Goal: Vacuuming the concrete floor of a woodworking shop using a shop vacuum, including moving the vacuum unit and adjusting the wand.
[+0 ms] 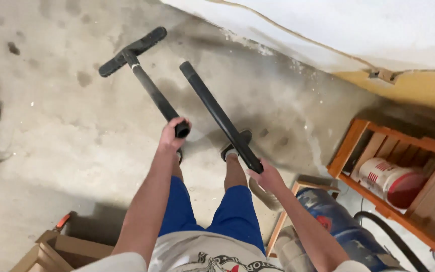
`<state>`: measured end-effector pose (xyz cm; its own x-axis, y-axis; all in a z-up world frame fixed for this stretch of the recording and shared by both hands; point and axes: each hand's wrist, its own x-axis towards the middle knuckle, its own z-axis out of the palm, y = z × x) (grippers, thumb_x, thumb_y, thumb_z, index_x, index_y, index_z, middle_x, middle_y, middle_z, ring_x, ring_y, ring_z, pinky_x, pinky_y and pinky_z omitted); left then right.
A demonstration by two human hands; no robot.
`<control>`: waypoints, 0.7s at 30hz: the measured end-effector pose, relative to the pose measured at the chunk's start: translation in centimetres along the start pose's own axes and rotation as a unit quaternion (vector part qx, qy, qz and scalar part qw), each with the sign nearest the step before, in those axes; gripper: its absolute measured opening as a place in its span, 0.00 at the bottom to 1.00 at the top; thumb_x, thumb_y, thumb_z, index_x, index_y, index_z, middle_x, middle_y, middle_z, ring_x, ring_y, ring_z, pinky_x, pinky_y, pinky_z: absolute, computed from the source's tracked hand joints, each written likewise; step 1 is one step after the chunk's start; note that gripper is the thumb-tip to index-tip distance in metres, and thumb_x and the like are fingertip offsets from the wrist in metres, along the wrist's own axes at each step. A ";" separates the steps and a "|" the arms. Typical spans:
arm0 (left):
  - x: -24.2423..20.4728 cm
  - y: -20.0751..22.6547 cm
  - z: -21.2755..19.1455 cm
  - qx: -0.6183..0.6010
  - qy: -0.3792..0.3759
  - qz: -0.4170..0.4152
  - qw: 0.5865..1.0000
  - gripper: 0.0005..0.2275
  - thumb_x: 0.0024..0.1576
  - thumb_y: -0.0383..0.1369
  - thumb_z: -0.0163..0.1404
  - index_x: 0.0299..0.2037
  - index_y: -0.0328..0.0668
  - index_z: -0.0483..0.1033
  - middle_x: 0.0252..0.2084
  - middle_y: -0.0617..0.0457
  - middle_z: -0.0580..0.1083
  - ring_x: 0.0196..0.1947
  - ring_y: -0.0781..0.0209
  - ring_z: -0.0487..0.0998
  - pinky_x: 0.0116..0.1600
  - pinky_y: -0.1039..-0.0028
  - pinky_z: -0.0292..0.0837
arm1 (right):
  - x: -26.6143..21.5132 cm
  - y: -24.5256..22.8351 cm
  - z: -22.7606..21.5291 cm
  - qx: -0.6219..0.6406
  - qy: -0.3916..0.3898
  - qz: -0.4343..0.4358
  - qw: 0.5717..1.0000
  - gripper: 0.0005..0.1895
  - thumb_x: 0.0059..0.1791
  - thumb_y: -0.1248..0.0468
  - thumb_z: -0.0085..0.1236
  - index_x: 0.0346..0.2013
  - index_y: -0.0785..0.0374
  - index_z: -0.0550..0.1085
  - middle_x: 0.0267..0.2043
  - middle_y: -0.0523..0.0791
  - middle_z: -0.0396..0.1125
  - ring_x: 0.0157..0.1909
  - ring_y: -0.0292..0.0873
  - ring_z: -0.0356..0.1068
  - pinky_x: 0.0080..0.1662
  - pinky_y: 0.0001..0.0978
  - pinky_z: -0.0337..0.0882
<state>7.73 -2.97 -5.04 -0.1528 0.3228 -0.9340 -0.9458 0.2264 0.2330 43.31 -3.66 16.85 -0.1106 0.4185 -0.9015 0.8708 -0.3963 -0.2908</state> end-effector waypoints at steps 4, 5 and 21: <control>2.7 7.5 4.1 -0.141 -0.015 0.094 0.985 0.10 0.48 0.15 0.59 0.36 0.27 0.72 0.27 0.42 0.72 0.27 0.51 0.79 0.40 0.57 0.82 | -7.8 -1.7 -0.3 -0.081 0.007 -0.008 0.997 0.30 0.48 0.41 0.61 0.57 0.50 0.63 0.48 0.60 0.73 0.57 0.65 0.72 0.57 0.57 0.73; 0.1 9.1 5.5 -0.154 -0.018 0.101 0.983 0.10 0.48 0.15 0.59 0.36 0.27 0.72 0.27 0.42 0.72 0.27 0.51 0.79 0.40 0.57 0.82 | -9.3 -2.7 -0.3 -0.093 0.010 -0.018 0.995 0.30 0.48 0.41 0.61 0.57 0.50 0.63 0.48 0.60 0.73 0.57 0.65 0.72 0.57 0.57 0.73; -19.3 24.1 10.0 -0.152 -0.004 0.248 0.957 0.18 0.45 0.21 0.54 0.42 0.41 0.58 0.23 0.42 0.72 0.19 0.56 0.72 0.24 0.65 0.70 | -26.6 -14.4 3.7 -0.192 0.124 -0.001 0.973 0.27 0.49 0.48 0.60 0.59 0.50 0.67 0.50 0.44 0.76 0.46 0.47 0.79 0.47 0.39 0.83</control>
<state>-9.25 5.48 21.34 -0.6040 0.3291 -0.7258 -0.7969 -0.2345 0.5568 31.98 -12.09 43.80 -0.0353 0.6230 -0.7814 0.9908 -0.0803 -0.1087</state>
